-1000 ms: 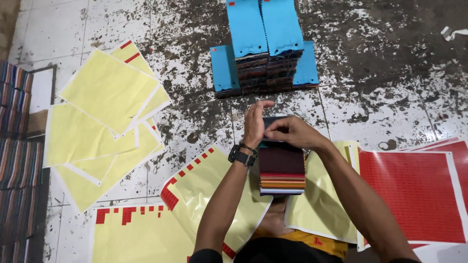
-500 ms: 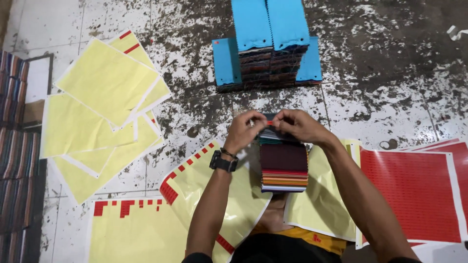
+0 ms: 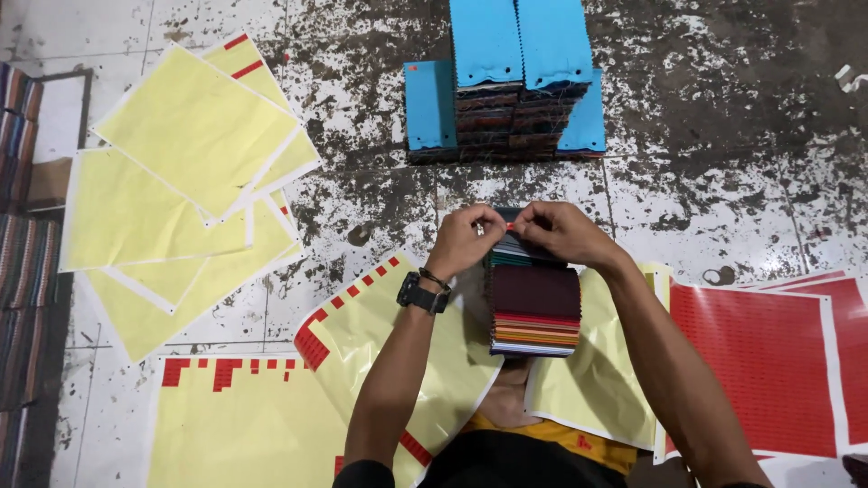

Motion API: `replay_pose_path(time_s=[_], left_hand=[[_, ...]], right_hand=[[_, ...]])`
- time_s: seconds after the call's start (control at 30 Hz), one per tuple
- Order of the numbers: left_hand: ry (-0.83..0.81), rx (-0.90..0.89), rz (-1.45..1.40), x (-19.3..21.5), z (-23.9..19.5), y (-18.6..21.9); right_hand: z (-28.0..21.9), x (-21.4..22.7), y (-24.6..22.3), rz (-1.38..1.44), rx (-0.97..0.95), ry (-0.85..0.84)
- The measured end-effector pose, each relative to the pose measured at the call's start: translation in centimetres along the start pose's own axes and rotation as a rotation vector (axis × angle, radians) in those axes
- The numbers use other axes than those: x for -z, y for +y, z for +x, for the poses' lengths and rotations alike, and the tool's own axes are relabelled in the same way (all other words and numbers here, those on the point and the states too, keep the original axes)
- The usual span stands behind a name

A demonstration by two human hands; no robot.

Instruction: The person sits on the floor and assembles a stack of colorful booklets by hand. They pick up individual booklets from a pile and place them into a larger stack, then secure the stack with a blue cover.

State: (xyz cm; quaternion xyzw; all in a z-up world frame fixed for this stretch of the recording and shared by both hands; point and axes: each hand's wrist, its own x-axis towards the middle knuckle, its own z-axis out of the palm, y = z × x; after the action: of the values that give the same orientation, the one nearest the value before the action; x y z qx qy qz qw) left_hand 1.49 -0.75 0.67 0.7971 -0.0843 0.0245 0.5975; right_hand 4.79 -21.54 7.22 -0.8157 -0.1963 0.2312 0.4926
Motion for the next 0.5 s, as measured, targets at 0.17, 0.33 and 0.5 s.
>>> replay_pose_path(time_s=[0.17, 0.33, 0.5], left_hand=[[0.161, 0.013, 0.435, 0.4, -0.5, 3.2], [0.285, 0.030, 0.484, 1.4, -0.9, 3.2], [0.212, -0.100, 0.504, 1.3, -1.4, -0.1]], right_hand=[[0.9, -0.7, -0.7, -0.269, -0.034, 0.076], [2.1, -1.2, 0.3, -0.328, -0.049, 0.133], [2.3, -1.4, 1.3, -0.391, -0.087, 0.166]])
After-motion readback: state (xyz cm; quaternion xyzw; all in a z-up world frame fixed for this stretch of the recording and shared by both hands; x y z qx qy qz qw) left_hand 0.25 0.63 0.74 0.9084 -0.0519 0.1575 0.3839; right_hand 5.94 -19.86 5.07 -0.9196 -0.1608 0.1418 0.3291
